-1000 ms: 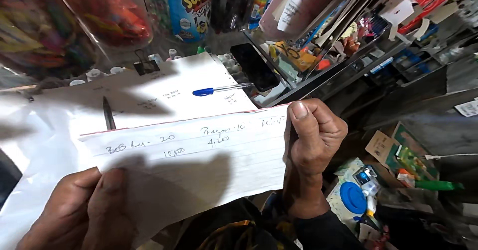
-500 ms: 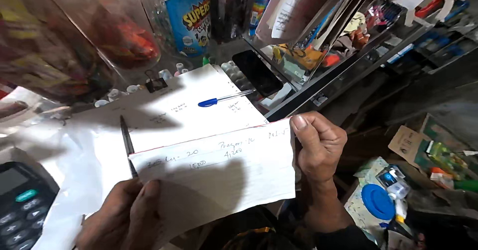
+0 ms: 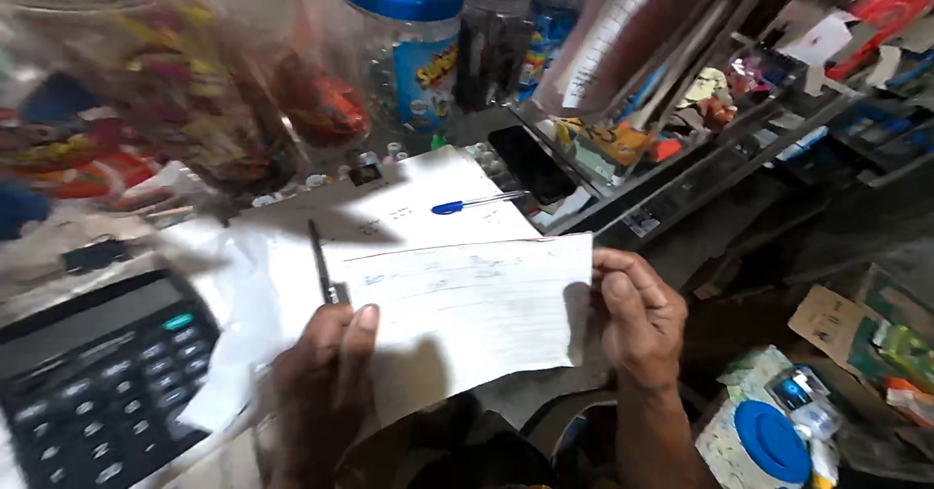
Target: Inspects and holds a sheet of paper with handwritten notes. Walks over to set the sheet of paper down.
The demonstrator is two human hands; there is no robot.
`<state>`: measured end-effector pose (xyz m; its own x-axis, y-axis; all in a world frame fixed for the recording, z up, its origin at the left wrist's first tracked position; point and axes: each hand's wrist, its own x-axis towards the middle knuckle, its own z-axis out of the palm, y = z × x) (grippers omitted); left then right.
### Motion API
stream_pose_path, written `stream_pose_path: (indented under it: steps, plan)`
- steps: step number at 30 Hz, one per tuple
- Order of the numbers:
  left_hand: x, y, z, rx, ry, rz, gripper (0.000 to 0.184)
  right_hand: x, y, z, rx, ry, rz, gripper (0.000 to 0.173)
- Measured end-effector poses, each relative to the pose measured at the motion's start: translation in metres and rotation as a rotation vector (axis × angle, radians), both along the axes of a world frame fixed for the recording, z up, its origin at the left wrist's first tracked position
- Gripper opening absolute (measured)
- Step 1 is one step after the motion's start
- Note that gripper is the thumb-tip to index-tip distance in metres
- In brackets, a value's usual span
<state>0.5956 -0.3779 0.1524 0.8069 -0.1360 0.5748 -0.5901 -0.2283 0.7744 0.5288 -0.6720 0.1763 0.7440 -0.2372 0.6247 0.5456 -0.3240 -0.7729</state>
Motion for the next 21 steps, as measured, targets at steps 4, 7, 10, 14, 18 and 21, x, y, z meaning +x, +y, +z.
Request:
stream_pose_path:
  steps: [4,7,10,14,18,21]
  plan:
    - [-0.005,0.002,0.002,0.046,0.033,0.045,0.029,-0.010,0.015,-0.009,0.020,0.021,-0.055,0.016]
    - [-0.006,0.000,0.000,-0.017,0.028,0.008,0.025,-0.015,0.024,-0.014,0.055,0.041,-0.131,0.011]
    - [-0.005,-0.001,-0.003,-0.058,0.000,-0.032,0.025,-0.018,0.028,-0.017,0.086,0.036,-0.181,0.012]
    - [-0.006,-0.002,-0.004,-0.086,0.020,-0.056,0.022,-0.022,0.033,-0.015,0.076,0.026,-0.243,0.013]
    - [-0.007,-0.003,-0.005,-0.115,0.065,-0.087,0.020,-0.025,0.033,-0.011,0.064,0.015,-0.258,0.014]
    - [-0.008,-0.003,-0.004,-0.116,0.084,-0.104,0.019,-0.029,0.031,-0.009,0.058,0.005,-0.257,0.015]
